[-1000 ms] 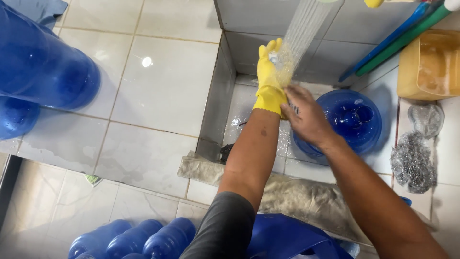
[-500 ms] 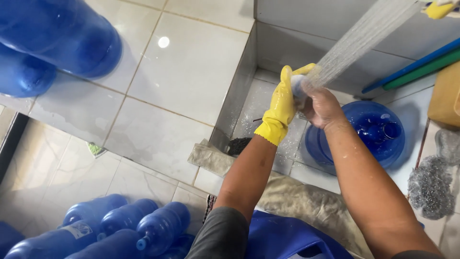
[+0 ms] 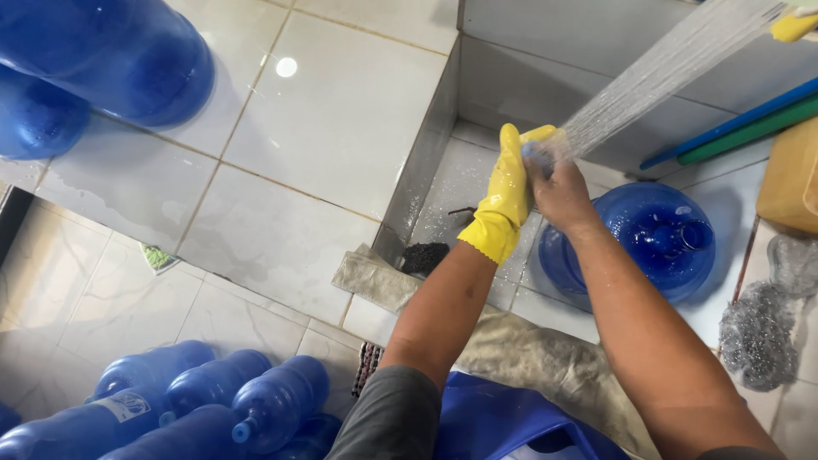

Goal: Manually scrubbing and rinsing the exterior and neck of large plastic water jugs using soap, a sponge, and a brush.

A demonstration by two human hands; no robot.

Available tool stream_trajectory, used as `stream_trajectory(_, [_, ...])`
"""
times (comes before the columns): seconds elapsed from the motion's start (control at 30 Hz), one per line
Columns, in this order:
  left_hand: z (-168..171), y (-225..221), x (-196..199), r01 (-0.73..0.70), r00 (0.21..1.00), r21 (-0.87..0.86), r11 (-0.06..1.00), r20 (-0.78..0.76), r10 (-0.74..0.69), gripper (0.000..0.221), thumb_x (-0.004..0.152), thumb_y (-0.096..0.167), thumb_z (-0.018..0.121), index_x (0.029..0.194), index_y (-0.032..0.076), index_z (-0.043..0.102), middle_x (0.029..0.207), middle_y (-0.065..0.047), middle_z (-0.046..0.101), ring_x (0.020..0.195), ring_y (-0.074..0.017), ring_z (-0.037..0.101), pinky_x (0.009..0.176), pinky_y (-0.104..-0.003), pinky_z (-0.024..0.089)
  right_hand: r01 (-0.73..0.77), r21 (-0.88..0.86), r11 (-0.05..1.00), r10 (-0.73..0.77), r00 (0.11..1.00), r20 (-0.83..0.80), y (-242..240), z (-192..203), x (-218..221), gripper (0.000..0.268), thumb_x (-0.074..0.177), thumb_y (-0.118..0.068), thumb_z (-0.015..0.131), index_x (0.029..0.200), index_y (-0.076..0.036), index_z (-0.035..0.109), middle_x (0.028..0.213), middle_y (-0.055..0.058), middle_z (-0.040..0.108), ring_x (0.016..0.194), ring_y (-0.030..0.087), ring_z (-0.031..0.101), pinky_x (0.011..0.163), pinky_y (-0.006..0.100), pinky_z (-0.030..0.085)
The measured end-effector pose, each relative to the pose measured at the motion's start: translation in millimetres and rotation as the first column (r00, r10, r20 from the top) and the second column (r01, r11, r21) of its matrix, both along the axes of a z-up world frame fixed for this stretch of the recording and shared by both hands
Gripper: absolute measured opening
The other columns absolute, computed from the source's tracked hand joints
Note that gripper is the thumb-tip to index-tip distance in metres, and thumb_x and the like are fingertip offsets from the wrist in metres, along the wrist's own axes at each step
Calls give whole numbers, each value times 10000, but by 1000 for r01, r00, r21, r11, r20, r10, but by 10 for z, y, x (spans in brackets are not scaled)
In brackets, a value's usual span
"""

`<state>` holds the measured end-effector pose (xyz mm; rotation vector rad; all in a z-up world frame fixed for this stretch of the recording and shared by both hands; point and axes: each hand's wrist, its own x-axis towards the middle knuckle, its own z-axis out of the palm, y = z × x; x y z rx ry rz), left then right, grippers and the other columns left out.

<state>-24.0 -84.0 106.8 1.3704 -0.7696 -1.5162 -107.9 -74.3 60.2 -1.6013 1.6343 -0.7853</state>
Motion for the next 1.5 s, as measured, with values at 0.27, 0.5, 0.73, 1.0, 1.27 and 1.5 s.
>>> stream_trajectory(0.27, [94,32,99,25,999,45,999,-36,-23,648,994,501,468,1421,20,551,1382,-257,615,1308,-387,581,1186,-492,418,-74,60,995,65,989,131,90,251,-37,290,1089,-180,457,1322,-75,592,1088,148,667,1072,291,671,972,536,513])
stream_trajectory(0.5, [98,86,131,33,998,86,996,-62,-27,670,965,538,499,1427,58,566,1397,-223,620,1330,-367,572,1211,-475,391,-53,80,995,63,990,-124,77,215,-211,215,1029,-164,493,1139,-2,583,940,255,664,1012,421,689,887,642,491])
stream_trajectory(0.73, [-370,-2,166,27,986,111,993,-166,-8,647,939,635,554,1374,164,639,1351,-130,667,1297,-286,604,1156,-451,437,137,274,952,-225,920,322,-87,-104,-128,273,995,-227,536,914,-38,716,713,137,654,702,219,706,762,424,566])
stream_trajectory(1.0, [-1874,-657,-122,71,995,-34,997,79,-68,812,808,721,706,1474,284,550,1434,-11,604,1315,-184,586,1133,-333,460,-128,-264,956,52,960,-277,-143,-113,57,247,986,-55,600,1118,112,724,1006,351,701,1062,534,651,919,655,497])
stream_trajectory(1.27, [-1036,-412,-204,-150,658,223,963,-705,266,454,1095,326,515,1449,45,558,1380,-231,605,1250,-313,612,1128,-410,443,327,420,846,-533,532,658,-762,56,138,216,1025,-87,587,1235,-120,550,878,-6,650,690,78,639,552,137,541])
stream_trajectory(1.5, [-579,-73,-65,-180,666,245,953,-683,301,314,1028,370,528,1194,123,629,1160,-69,672,1026,-194,623,850,-330,495,273,602,750,-651,143,746,-1219,-664,93,310,926,-441,698,768,-198,588,492,-96,412,354,46,319,343,226,196])
